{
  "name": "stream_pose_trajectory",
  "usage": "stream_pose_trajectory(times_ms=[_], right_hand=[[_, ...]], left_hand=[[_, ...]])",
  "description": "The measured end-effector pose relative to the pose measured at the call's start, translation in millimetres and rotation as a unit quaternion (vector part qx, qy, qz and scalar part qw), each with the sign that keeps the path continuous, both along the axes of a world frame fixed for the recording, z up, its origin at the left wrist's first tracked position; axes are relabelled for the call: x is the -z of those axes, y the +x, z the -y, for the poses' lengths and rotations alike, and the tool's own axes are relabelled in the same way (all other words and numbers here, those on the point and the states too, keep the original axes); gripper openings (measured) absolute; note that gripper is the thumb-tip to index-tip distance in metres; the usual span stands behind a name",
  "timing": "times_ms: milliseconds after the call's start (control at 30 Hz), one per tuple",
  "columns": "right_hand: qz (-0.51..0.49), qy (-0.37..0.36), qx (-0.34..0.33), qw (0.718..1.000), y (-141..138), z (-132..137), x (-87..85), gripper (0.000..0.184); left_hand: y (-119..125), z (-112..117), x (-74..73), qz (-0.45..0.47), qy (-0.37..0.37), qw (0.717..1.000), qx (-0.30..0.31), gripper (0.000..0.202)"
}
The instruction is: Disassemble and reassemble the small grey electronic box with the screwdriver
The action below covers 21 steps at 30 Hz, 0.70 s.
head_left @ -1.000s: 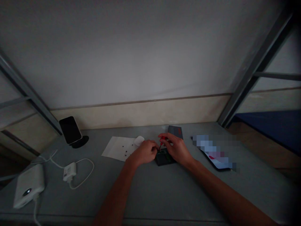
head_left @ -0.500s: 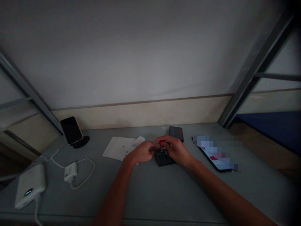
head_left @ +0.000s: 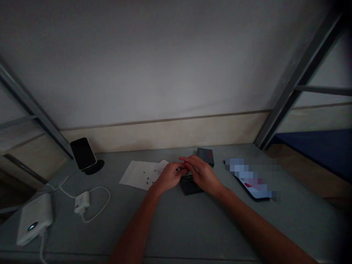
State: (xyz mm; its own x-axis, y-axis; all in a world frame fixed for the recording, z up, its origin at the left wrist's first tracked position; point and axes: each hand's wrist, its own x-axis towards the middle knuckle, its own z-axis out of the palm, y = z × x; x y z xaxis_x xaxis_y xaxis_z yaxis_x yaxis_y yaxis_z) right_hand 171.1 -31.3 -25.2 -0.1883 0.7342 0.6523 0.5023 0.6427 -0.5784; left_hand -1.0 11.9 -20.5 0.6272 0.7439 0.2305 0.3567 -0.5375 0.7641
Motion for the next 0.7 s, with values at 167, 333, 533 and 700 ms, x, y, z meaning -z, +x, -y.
stream_pose_trajectory(times_ms=[167, 333, 533, 700], right_hand=[[-0.027, -0.014, 0.032, 0.999, -2.4, 0.5, -1.2, 0.016], [-0.043, -0.003, -0.021, 0.999, -5.0, 3.0, -4.5, 0.031], [-0.055, -0.008, 0.035, 0.998, -3.4, 1.3, -5.2, 0.014], [-0.053, 0.004, -0.021, 0.998, -4.5, 2.9, -5.6, 0.028]], left_hand=[[1.9, 0.0, 0.6, 0.012, -0.008, 0.999, -0.032, 0.021], [2.4, -1.5, -1.2, 0.040, -0.003, 0.998, -0.042, 0.017], [4.0, 1.9, 0.3, 0.044, -0.016, 0.999, -0.020, 0.023], [6.9, 1.7, 1.9, 0.056, -0.014, 0.998, -0.022, 0.022]])
